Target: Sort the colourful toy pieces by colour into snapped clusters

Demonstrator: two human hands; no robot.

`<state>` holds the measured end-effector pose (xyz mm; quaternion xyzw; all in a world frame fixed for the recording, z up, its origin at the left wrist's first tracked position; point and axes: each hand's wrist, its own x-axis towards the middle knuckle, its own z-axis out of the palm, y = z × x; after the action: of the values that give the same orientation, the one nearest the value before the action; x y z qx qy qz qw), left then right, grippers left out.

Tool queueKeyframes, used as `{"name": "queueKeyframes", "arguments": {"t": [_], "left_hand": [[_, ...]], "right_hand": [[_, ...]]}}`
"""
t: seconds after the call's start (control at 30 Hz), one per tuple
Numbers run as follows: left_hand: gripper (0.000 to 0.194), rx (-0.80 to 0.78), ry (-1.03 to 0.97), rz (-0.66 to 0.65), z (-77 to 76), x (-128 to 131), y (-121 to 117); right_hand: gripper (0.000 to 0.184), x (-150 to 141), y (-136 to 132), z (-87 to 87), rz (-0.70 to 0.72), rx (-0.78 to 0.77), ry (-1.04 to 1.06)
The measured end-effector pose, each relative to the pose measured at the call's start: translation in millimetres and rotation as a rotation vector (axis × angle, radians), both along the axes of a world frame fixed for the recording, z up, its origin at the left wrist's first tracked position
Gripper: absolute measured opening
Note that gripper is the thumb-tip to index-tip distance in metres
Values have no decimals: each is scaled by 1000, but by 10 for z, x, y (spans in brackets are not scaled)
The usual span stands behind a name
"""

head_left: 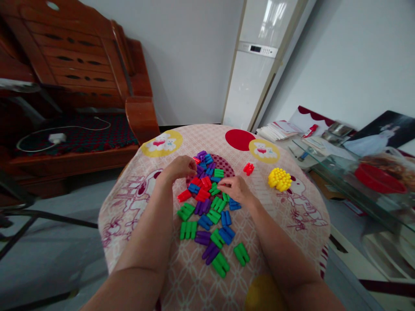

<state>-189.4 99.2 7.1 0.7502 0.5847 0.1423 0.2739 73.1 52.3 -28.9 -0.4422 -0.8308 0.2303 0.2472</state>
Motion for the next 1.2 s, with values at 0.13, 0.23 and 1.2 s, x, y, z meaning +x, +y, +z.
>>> {"name": "queueKeyframes", "arguments": {"t": [0.13, 0.23, 1.2], "left_hand": [[11, -21, -120, -46, -22, 39, 18], [13, -47, -203, -111, -7, 109, 5], [29, 164, -689, 30, -179, 564, 79]], "right_hand": [[17, -299, -155, 41, 105, 43, -231], [15, -418, -204, 34, 110, 75, -357], [26, 287, 200, 3, -532, -9, 437]]}}
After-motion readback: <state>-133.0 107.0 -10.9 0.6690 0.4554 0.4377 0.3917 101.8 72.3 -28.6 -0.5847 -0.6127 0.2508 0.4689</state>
